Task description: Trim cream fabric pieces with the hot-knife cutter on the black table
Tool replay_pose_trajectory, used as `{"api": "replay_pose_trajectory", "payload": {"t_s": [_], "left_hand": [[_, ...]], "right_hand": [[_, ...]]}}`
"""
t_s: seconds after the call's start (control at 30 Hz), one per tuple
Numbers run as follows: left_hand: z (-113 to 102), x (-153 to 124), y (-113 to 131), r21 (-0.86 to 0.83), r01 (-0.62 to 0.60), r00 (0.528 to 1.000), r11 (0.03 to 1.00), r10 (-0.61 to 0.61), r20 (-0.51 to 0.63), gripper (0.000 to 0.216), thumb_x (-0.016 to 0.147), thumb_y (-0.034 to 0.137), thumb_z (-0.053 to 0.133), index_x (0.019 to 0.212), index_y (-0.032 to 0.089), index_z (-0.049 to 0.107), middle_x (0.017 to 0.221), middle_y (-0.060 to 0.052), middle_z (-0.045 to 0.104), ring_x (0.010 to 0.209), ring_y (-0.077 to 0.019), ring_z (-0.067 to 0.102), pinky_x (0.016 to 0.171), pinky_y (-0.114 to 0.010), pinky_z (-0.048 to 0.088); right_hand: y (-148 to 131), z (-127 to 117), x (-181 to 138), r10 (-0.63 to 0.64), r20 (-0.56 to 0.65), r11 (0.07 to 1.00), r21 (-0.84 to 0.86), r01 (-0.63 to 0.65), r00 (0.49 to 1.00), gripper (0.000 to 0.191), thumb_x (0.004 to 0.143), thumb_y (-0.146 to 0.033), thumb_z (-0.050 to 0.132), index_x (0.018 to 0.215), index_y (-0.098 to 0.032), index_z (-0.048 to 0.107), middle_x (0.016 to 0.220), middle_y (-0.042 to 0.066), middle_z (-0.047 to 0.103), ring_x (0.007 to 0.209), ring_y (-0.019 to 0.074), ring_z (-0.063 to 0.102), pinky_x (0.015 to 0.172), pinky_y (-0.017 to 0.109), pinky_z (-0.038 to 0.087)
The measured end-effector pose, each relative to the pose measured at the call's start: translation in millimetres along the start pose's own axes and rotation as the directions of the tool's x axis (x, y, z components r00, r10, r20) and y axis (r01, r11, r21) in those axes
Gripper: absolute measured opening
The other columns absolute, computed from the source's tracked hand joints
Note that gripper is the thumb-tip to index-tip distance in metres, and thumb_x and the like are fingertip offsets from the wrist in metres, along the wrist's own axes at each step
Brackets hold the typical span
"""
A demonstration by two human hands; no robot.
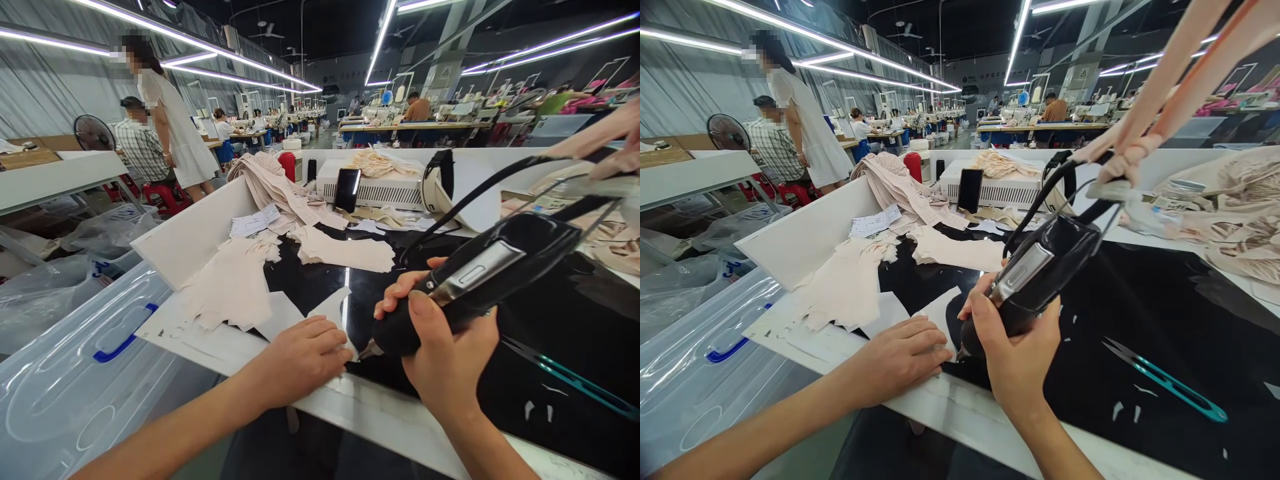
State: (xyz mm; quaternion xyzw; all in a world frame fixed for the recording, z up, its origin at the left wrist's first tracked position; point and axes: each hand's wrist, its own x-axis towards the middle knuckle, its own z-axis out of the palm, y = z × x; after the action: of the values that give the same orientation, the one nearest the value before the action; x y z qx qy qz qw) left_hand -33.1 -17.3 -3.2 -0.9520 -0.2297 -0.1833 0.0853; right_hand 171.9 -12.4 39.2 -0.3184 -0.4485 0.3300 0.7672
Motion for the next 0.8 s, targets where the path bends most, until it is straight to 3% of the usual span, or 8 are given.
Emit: {"api": "replay_pose_trajectory", "payload": {"t_s": [0.17,0.8], "left_hand": [[0.9,-1.1,-1.8,-0.019,-0.024,1.000,1.000,0.024,0.000,0.022,0.120,0.017,0.055,0.131,0.014,0.073,0.122,-0.012,0.080,0.117,-0.0212,0.078,0.117,-0.034,0.061],[3.2,-2.2,-3.1,-0.131,0.027,1.000,0.991,-0.025,0.019,0.021,0.121,0.026,0.060,0.135,0.016,0.072,0.132,-0.012,0.081,0.122,-0.0226,0.078,0.117,-0.036,0.061]], "right_hand": [[-0.7,-0.2,0.0,0.002,0.002,1.000,0.000,-0.002,1.000,0.048,0.091,-0.046,0.098,0.119,-0.029,0.065,0.087,-0.005,0.071,0.067,0.0173,0.068,0.061,0.033,0.062],[-0.5,-1.6,1.0,0.027,-0.020,0.999,0.026,-0.027,0.999,0.051,0.086,-0.044,0.102,0.120,-0.028,0.068,0.086,-0.004,0.072,0.069,0.0177,0.069,0.062,0.033,0.064]]}}
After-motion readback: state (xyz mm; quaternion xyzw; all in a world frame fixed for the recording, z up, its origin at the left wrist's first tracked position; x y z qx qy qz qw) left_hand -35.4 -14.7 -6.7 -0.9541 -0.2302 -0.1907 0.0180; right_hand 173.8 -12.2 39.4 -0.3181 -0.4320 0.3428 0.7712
